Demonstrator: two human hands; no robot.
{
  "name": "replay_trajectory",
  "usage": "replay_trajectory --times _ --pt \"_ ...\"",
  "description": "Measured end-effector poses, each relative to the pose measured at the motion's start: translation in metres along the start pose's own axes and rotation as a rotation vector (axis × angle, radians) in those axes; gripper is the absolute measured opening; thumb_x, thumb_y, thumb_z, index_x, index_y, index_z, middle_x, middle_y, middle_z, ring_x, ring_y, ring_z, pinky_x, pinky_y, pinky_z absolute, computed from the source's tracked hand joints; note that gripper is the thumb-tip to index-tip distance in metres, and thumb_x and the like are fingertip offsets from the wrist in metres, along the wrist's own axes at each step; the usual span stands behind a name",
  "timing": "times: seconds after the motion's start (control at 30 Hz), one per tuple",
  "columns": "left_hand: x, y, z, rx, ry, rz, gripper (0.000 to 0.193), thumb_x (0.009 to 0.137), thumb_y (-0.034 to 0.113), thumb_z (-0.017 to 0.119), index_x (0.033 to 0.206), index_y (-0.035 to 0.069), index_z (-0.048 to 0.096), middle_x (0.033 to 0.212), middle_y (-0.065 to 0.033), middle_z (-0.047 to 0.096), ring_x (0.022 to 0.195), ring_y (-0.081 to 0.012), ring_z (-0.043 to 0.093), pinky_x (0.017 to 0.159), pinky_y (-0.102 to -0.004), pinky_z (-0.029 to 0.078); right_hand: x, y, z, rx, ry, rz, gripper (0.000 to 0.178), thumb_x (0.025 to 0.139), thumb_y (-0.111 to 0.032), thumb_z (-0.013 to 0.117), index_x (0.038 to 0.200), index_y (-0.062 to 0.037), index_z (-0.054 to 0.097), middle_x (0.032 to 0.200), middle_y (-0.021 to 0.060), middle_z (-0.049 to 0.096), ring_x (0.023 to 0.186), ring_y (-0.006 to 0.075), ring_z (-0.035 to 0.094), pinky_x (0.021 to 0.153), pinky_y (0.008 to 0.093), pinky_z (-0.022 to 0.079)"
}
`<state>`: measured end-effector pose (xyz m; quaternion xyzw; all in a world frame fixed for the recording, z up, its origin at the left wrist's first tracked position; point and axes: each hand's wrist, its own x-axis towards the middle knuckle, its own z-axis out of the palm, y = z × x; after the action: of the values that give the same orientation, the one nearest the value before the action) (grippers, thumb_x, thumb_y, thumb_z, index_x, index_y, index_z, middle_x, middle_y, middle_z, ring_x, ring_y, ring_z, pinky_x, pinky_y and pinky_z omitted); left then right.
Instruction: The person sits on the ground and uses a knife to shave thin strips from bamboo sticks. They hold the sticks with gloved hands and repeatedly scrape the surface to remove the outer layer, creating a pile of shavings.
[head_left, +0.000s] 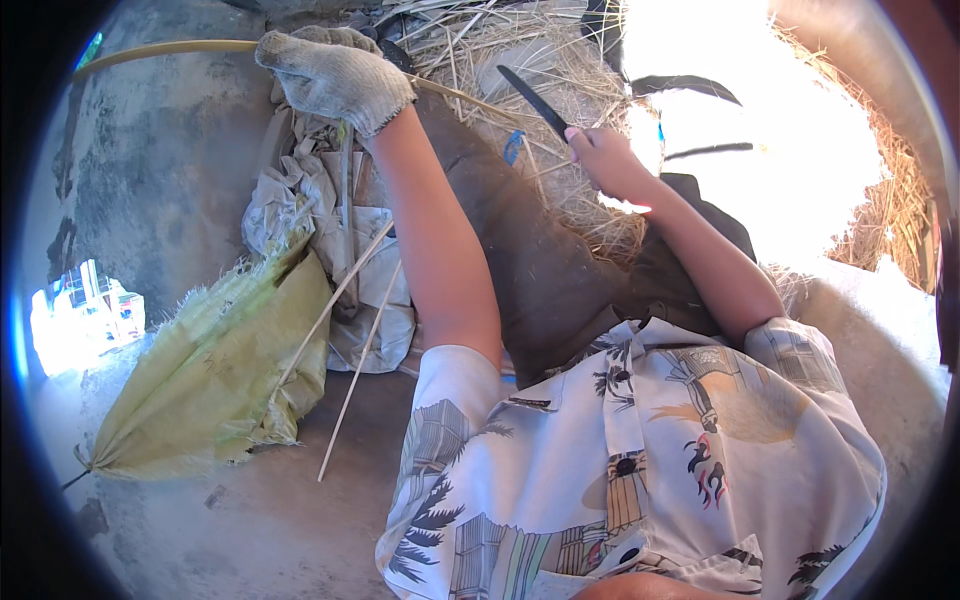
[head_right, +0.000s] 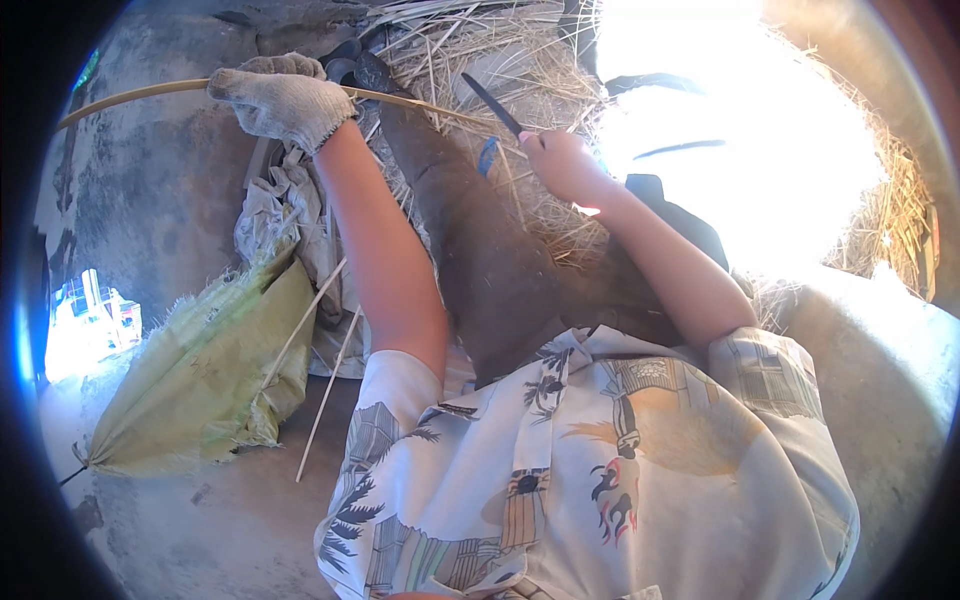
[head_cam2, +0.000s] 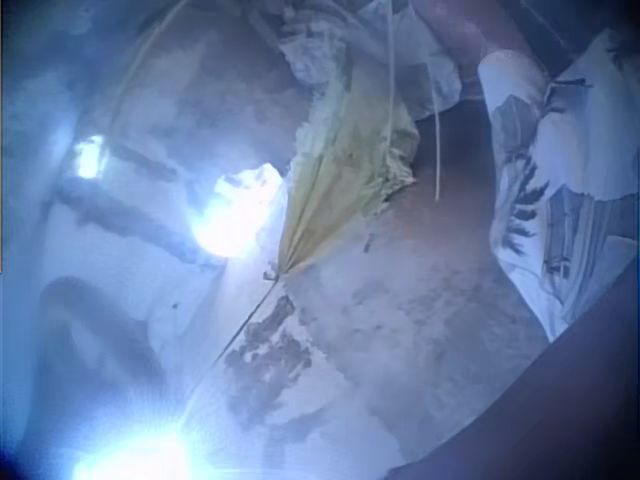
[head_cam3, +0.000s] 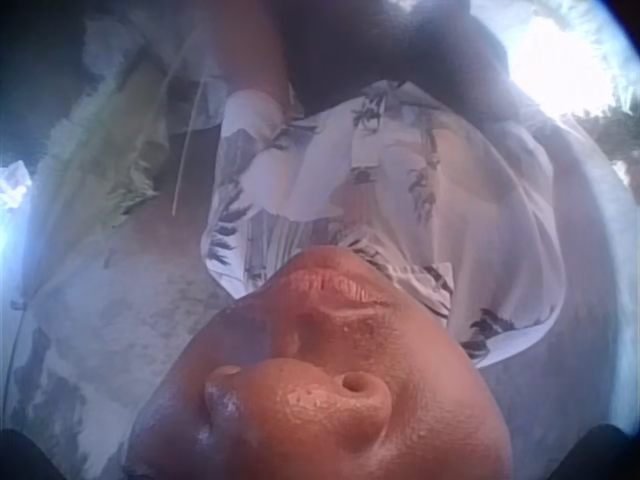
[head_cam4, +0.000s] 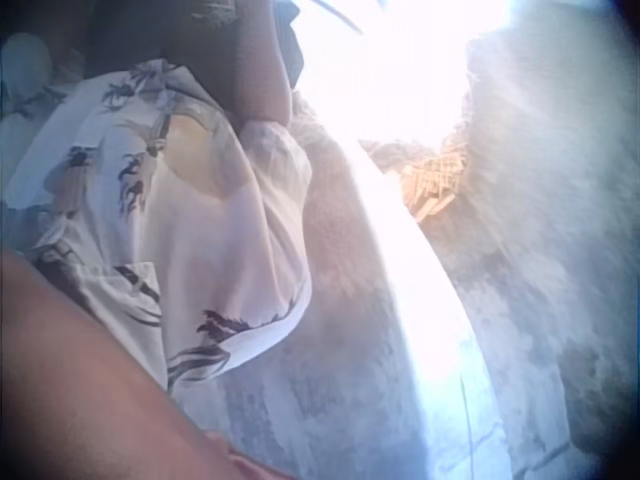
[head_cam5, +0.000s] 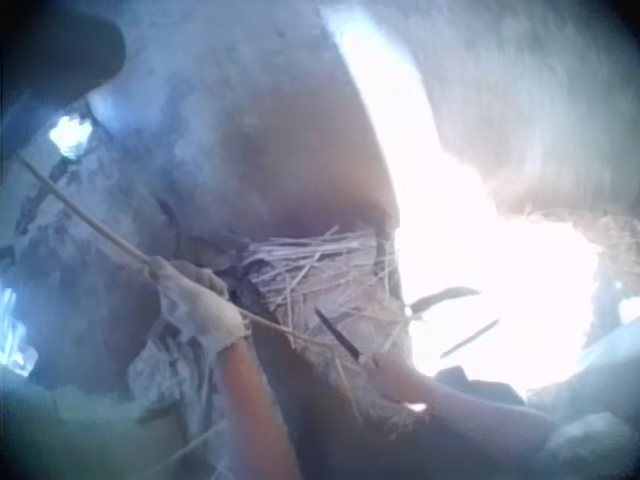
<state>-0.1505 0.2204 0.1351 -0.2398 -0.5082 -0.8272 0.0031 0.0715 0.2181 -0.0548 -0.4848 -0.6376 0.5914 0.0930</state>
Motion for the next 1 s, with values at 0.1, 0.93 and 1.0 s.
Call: replay_trajectory --times 0.1,0.93,1.0 --pt "0.008 -0.001 -0.005 -0.014 0.038 0.022 0.061 0.105 0.057 0.034 0.064 0.012 0.036 0.052 0.0002 0.032 0.040 -0.0109 0.033 0.033 -0.0257 0.031 -0.019 -0.019 0.010 -0.102 -0.105 -0.063 0.051 0.105 -0.038 0.050 0.081 0.0043 0.064 0.062 0.0163 0.057 0.062 0.0293 0.061 0.067 0.0448 0.049" --pt "0.033 -0.002 -0.053 0.079 0.275 0.002 0.068 0.101 0.070 0.029 0.084 0.005 0.039 0.062 -0.0051 0.041 0.050 -0.0145 0.037 0.043 -0.0295 0.031 -0.059 -0.034 0.029 -0.459 -0.011 -0.213 0.049 0.105 -0.040 0.044 0.103 0.0037 0.065 0.082 0.0274 0.068 0.082 0.0453 0.069 0.078 0.0534 0.052" --pt "0.042 -0.006 -0.062 0.055 0.302 -0.026 0.068 0.101 0.070 0.029 0.086 0.005 0.038 0.064 -0.0061 0.042 0.051 -0.0145 0.037 0.043 -0.0293 0.032 -0.058 -0.033 0.029 -0.458 -0.003 -0.233 0.048 0.105 -0.040 0.044 0.102 0.0037 0.065 0.081 0.0271 0.068 0.081 0.0452 0.069 0.077 0.0532 0.052"
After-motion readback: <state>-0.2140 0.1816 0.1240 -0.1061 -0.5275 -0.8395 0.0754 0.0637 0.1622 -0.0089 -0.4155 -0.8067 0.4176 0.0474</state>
